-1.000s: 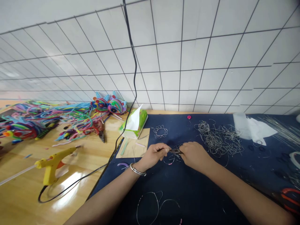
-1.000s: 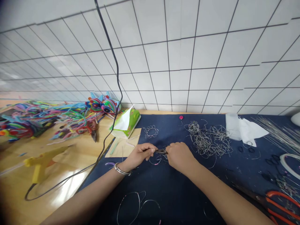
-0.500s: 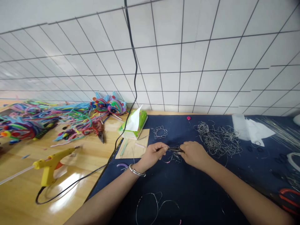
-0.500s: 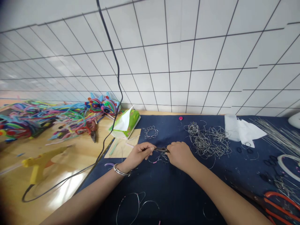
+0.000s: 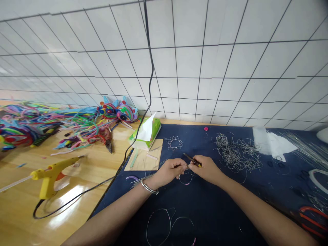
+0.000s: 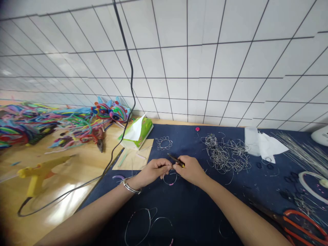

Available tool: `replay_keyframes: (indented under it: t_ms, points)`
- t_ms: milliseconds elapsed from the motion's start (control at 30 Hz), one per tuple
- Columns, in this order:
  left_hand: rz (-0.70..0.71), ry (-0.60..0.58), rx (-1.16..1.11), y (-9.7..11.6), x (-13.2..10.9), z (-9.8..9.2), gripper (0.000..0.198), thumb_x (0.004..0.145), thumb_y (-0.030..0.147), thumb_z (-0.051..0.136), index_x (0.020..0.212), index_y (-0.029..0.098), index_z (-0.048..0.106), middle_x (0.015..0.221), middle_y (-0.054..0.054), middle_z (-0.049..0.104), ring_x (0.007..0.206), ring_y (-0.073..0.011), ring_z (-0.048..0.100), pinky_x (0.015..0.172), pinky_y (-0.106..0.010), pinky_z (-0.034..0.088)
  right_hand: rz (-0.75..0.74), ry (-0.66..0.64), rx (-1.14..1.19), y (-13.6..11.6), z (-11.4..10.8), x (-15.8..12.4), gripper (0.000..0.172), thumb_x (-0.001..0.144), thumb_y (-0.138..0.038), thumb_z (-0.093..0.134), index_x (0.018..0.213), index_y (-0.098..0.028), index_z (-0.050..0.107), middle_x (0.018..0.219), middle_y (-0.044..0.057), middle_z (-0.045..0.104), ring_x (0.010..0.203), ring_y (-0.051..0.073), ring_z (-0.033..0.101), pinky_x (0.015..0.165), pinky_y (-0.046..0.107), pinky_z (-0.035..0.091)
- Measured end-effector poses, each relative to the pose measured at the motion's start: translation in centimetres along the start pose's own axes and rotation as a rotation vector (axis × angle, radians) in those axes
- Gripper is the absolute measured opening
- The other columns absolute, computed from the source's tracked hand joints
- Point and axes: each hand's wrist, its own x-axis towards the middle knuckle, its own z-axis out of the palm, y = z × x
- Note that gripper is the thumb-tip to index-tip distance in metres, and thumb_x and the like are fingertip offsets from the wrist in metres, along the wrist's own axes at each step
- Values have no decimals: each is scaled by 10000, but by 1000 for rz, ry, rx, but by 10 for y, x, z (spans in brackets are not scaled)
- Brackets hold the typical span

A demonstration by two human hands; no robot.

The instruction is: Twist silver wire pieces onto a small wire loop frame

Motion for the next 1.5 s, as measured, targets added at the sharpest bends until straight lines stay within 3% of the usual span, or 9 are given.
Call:
replay_keyframes:
  t_ms: [233, 400, 700, 900, 1500]
  points:
    - [10, -66, -4, 0, -1, 0, 295, 797, 386, 470, 714, 120, 569, 577, 16, 480, 488, -61, 418, 486, -190, 346, -47, -29, 64, -2, -2, -1, 129, 730, -281, 482, 711, -174, 551, 648, -35, 511, 610, 91, 457, 554, 200, 320]
    - [-25, -86, -73, -4, 0, 1, 290, 769, 383, 517, 813, 109, 599, 634, -7, 534, 483, -57, 436, 492, -197, 370, -39, -3, 73, -2, 1, -2, 146, 735, -278, 473, 655, -171, 533, 598, -43, 490, 572, 83, 435, 525, 195, 298]
    - [-91, -14, -126, -4, 1, 2, 278, 717, 343, 585, 867, 110, 616, 639, -14, 561, 488, -65, 467, 499, -209, 407, 27, 64, 212, -7, 2, -5, 159, 753, -288, 446, 744, -173, 556, 604, -39, 497, 552, 84, 435, 550, 203, 350]
    - [-111, -47, -184, -3, 0, 3, 260, 714, 343, 589, 816, 105, 615, 612, -10, 558, 504, -75, 486, 522, -229, 437, 55, 102, 275, -8, 4, -6, 143, 739, -284, 452, 758, -173, 541, 634, -31, 500, 565, 87, 436, 561, 204, 368]
    - [-83, -35, -44, -2, -2, 3, 290, 740, 394, 553, 806, 118, 612, 540, 25, 491, 442, -50, 389, 447, -180, 306, 68, 143, 239, -3, 15, -5, 120, 720, -272, 461, 730, -181, 540, 619, -36, 508, 566, 91, 455, 562, 212, 364]
